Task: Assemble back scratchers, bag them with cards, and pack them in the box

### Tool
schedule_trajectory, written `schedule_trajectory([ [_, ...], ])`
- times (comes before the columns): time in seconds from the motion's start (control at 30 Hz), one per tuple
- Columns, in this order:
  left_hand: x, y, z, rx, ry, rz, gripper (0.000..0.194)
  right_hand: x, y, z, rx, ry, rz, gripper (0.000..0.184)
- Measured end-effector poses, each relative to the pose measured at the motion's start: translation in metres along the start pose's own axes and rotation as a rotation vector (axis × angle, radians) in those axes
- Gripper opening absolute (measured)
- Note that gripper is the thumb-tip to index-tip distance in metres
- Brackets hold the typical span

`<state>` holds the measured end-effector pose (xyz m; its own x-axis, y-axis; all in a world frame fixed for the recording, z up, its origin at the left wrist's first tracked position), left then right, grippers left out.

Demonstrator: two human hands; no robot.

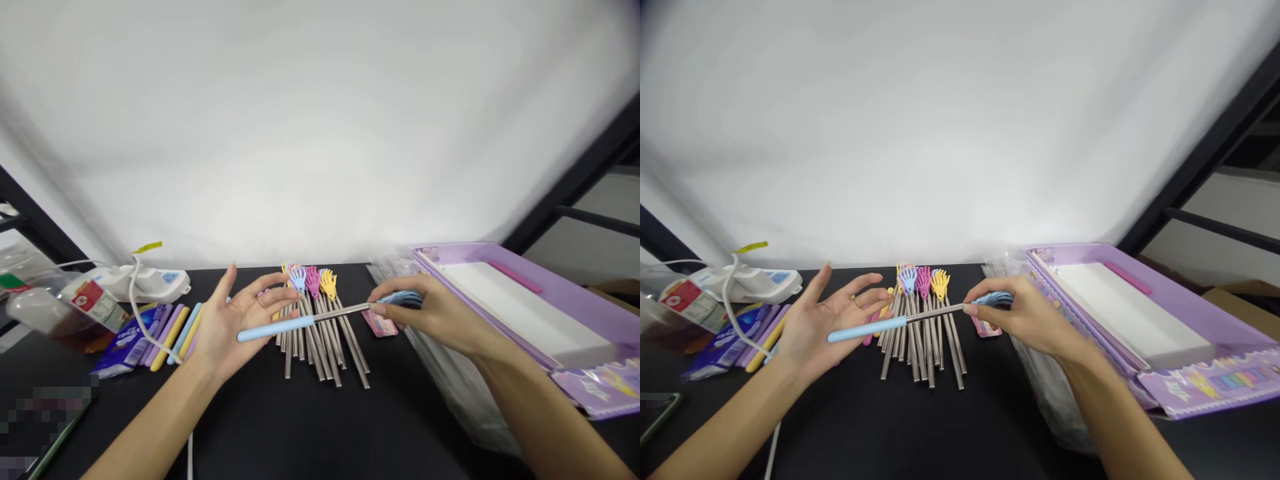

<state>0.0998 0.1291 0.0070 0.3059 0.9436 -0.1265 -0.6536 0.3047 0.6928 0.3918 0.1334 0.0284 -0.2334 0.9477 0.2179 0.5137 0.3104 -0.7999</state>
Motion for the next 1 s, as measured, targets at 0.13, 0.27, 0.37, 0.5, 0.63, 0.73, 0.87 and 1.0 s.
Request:
schedule_trajectory([
  [0.13,0.003,-0.006,-0.006,0.084,0.014,0.055,0.065,-0.001,0.001,0.006,0.002,0.041,-0.029,0.022],
  [0.27,0.005,-0.01,-0.008,0.186,0.02,0.138,0.064,-0.001,-0.001,0.014,0.035,0.042,-0.029,0.023],
  [0.37,0.002,-0.011,-0.003,0.239,0.013,0.209,0.064,-0.001,-0.003,0.024,0.071,0.079,-0.066,0.025],
  [0.5,-0.002,-0.013,0.003,0.309,0.015,0.265,0.062,-0.003,-0.004,0.039,0.093,0.111,-0.109,0.024],
  [0.63,-0.004,-0.017,0.006,0.352,0.022,0.283,0.057,-0.004,-0.008,0.046,0.096,0.124,-0.141,0.022],
  [0.73,-0.005,-0.018,0.008,0.376,0.034,0.294,0.055,-0.006,-0.011,0.049,0.099,0.116,-0.156,0.019],
  [0.87,-0.008,-0.018,0.009,0.402,0.067,0.311,0.051,-0.008,-0.01,0.055,0.092,0.114,-0.154,0.017],
  [1.0,-0.01,-0.016,0.013,0.441,0.059,0.323,0.047,-0.007,-0.008,0.058,0.147,0.121,-0.128,0.021],
])
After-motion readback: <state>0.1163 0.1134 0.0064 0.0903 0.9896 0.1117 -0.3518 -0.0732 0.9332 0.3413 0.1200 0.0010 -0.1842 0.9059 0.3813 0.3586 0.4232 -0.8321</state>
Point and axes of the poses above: each hand's wrist, its own x-axis towards the middle knuckle, its own z-axis out of the palm, y = z × x, the point moved 1 cm from there along x, towards the middle knuckle, and after that the axes turned 6 degrees about y, right-handed, at the moved point
